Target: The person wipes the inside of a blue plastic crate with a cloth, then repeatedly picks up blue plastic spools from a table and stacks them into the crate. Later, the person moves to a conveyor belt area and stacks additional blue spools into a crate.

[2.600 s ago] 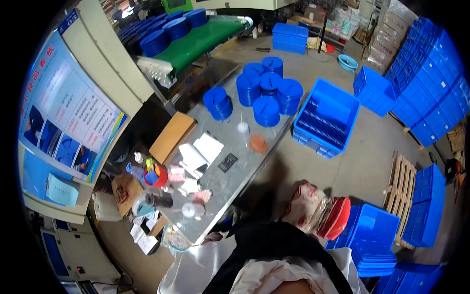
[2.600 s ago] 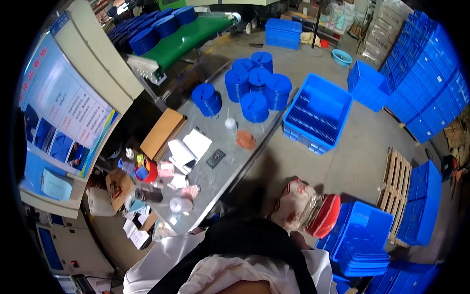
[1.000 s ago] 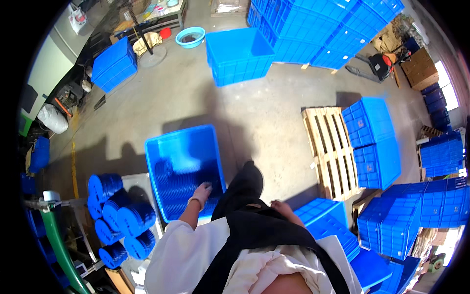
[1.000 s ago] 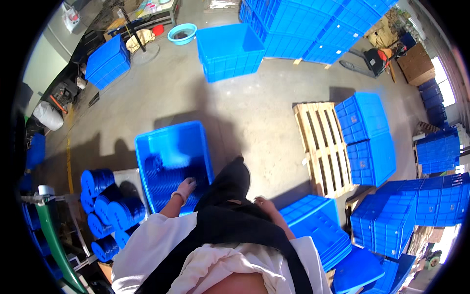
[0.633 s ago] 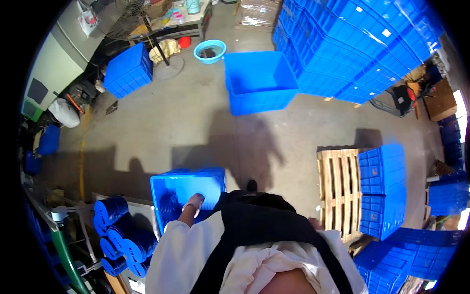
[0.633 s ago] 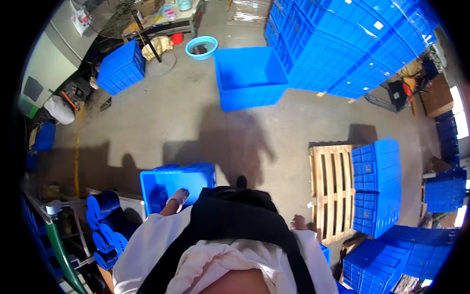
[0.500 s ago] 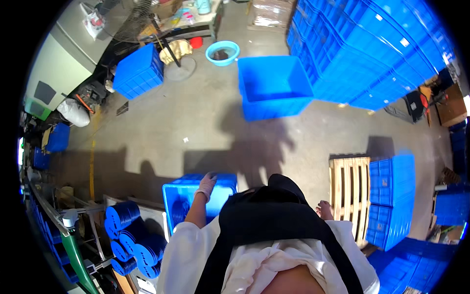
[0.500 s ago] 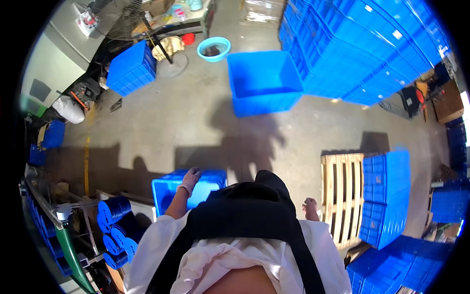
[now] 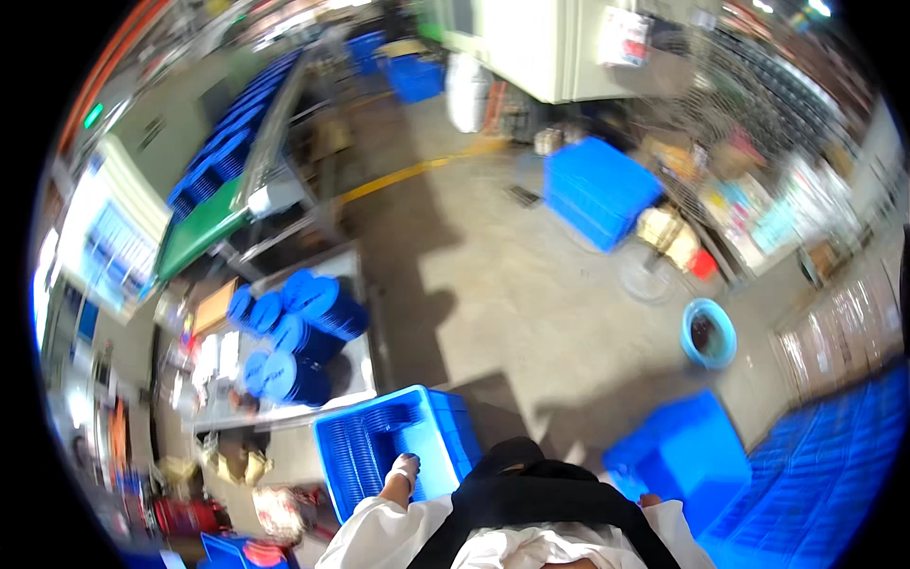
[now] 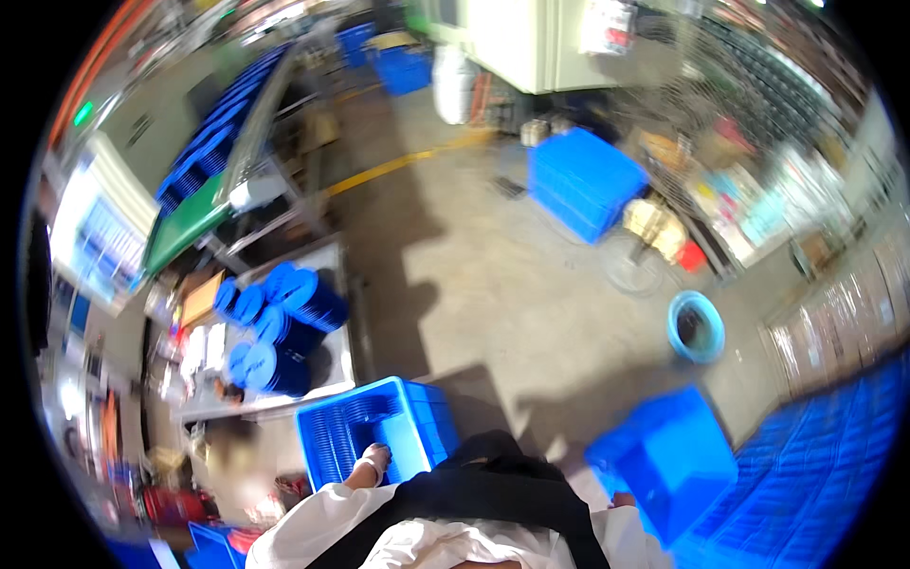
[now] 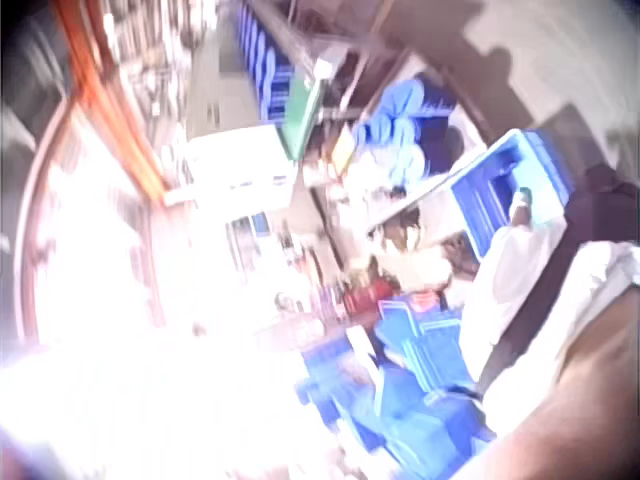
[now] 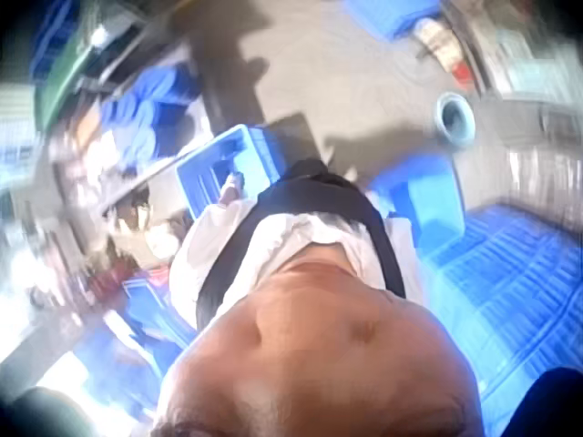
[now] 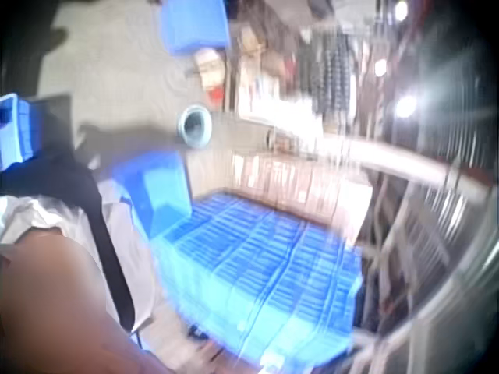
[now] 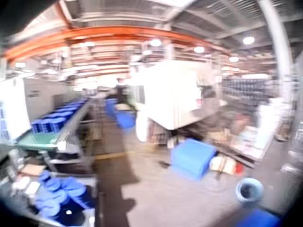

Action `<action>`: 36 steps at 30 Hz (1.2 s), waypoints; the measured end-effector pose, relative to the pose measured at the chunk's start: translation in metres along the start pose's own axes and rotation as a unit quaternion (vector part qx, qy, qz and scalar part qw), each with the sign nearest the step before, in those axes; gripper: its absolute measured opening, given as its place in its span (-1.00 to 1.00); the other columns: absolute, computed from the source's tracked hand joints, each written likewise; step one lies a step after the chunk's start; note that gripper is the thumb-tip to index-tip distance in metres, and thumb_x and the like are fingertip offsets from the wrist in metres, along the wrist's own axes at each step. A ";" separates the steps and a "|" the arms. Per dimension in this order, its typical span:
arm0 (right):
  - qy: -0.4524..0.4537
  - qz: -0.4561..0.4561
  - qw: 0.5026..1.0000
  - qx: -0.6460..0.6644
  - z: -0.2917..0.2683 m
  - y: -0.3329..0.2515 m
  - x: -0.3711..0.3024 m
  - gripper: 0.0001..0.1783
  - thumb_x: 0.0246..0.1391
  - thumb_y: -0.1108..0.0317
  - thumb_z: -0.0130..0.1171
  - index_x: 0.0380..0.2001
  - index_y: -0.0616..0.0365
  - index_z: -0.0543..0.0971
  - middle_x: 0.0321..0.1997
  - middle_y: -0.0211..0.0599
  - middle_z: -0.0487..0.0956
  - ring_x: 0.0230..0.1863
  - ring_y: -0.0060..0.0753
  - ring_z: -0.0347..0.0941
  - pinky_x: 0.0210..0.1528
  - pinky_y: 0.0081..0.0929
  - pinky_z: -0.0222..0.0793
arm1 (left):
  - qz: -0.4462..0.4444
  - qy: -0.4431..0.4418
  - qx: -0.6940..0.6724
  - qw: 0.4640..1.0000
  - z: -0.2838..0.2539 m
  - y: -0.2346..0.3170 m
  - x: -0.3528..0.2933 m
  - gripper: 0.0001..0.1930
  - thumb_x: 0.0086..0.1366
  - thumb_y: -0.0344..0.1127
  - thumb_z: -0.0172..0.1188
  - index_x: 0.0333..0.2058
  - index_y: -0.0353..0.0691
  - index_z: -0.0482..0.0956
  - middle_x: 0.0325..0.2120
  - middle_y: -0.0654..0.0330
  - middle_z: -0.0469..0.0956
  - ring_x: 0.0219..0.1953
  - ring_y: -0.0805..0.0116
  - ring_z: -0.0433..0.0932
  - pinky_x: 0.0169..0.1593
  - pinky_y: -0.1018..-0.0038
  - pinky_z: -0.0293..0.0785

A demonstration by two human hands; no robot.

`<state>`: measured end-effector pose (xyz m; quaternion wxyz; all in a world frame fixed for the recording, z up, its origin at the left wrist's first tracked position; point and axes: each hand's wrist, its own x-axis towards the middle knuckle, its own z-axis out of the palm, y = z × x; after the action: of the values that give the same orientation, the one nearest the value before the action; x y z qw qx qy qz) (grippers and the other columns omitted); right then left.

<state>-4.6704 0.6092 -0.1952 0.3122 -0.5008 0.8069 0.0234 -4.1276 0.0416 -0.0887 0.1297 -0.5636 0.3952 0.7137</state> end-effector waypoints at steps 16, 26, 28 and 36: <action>-0.050 -0.125 0.920 0.369 -0.419 -0.256 0.631 -0.67 0.13 0.15 0.18 -0.13 0.12 0.57 -0.26 -0.29 0.60 -0.32 -0.45 0.50 -0.31 -0.39 0.44 | 0.091 0.159 0.514 0.838 -0.115 0.181 0.131 -0.54 0.34 -0.24 -0.04 0.19 -0.19 0.34 0.16 -0.01 0.37 0.21 0.06 0.34 0.26 0.31 0.24; -0.043 0.168 0.946 0.274 -0.553 -0.234 0.909 -0.67 0.14 0.16 0.15 -0.21 0.22 0.60 -0.27 -0.21 0.60 -0.27 -0.34 0.50 -0.20 -0.38 0.41 | 0.256 0.353 -0.029 0.900 -0.260 0.717 0.247 -0.64 0.34 -0.19 0.08 0.05 -0.19 0.47 -0.02 0.06 0.54 0.03 0.09 0.49 0.08 0.34 0.39; -0.092 0.118 0.948 0.281 -0.561 -0.290 1.002 -0.68 0.14 0.16 0.15 -0.23 0.22 0.59 -0.31 -0.23 0.59 -0.32 -0.36 0.49 -0.25 -0.38 0.40 | 0.189 0.389 0.231 0.872 -0.323 0.680 0.289 -0.65 0.31 -0.27 0.07 0.06 -0.17 0.47 0.04 0.06 0.50 0.08 0.10 0.47 0.12 0.32 0.38; -0.041 -0.060 0.975 0.208 -0.736 -0.431 1.318 -0.70 0.14 0.15 0.14 -0.31 0.19 0.58 -0.48 -0.31 0.54 -0.50 -0.43 0.43 -0.44 -0.38 0.37 | -0.005 0.222 0.206 0.953 -0.385 0.792 0.347 -0.58 0.20 -0.29 0.06 0.06 -0.16 0.48 0.14 0.03 0.41 0.18 0.16 0.40 0.25 0.34 0.29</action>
<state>-5.0695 -0.9090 -0.1799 0.4431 -0.4706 0.7495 -0.1432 -4.4717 -0.8406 -0.0924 0.1556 -0.6711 0.5495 0.4726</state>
